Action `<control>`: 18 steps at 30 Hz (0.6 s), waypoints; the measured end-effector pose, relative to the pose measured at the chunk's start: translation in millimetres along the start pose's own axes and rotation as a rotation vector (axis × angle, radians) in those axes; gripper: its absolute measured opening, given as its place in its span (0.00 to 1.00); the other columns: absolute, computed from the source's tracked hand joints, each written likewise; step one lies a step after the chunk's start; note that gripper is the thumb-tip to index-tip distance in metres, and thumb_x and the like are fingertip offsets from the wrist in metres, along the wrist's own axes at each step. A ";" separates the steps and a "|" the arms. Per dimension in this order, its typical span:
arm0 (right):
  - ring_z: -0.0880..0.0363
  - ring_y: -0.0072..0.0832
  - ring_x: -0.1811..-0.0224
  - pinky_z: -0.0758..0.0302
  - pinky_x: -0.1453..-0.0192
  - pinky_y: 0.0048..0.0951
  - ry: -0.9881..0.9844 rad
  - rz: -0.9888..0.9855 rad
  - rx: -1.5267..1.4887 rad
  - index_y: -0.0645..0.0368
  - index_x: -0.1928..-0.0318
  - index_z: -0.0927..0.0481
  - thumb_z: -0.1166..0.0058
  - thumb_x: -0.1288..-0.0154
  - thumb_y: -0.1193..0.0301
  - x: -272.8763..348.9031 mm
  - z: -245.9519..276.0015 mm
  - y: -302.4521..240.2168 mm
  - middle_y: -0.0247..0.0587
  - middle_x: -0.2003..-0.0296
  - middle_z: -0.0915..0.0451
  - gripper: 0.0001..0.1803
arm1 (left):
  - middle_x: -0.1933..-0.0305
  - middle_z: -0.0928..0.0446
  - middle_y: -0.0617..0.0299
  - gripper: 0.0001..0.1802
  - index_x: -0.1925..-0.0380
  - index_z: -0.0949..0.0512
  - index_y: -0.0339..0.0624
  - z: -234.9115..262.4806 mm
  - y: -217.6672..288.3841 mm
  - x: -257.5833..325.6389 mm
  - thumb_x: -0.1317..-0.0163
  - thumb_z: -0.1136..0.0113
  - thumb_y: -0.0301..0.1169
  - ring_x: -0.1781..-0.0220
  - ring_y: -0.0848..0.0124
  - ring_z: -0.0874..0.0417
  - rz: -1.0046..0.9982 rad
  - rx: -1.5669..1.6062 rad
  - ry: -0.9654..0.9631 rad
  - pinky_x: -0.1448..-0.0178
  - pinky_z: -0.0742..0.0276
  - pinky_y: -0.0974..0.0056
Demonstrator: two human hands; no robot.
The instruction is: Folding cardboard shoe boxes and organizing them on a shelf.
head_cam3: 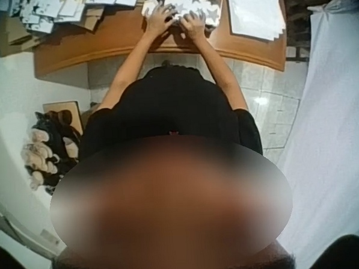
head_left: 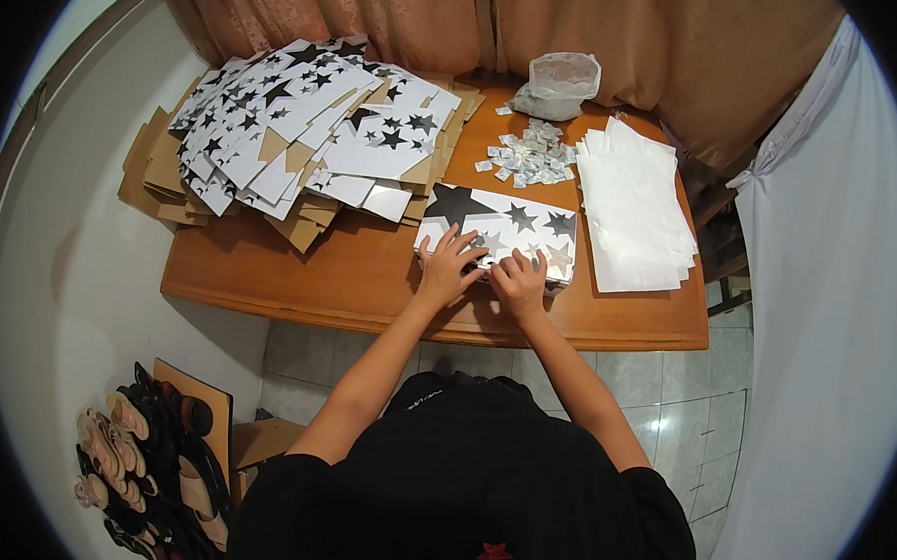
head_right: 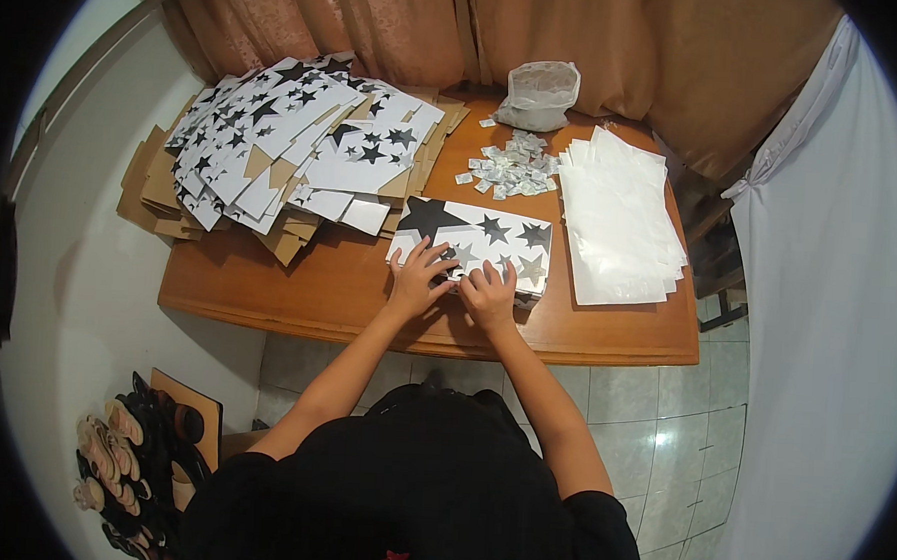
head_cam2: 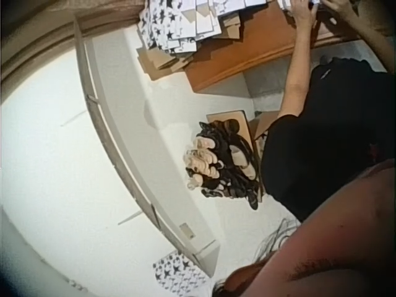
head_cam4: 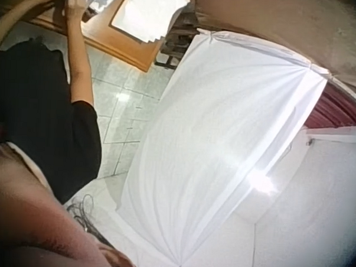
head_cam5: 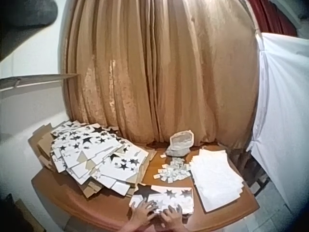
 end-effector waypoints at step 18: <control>0.22 0.33 0.71 0.26 0.70 0.30 -0.086 -0.229 -0.191 0.54 0.61 0.25 0.37 0.52 0.65 -6.8 -4.1 27.0 0.36 0.67 0.25 0.17 | 0.42 0.31 0.71 0.16 0.58 0.21 0.63 -5.2 -5.6 -7.0 0.48 0.39 0.44 0.33 0.61 0.40 0.027 0.021 0.019 0.38 0.61 0.36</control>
Point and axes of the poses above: each hand's wrist, its own x-axis away from the middle knuckle, its own z-axis out of the back of the hand, y = z × x, the point moved 8 cm from there along -x, towards the middle knuckle
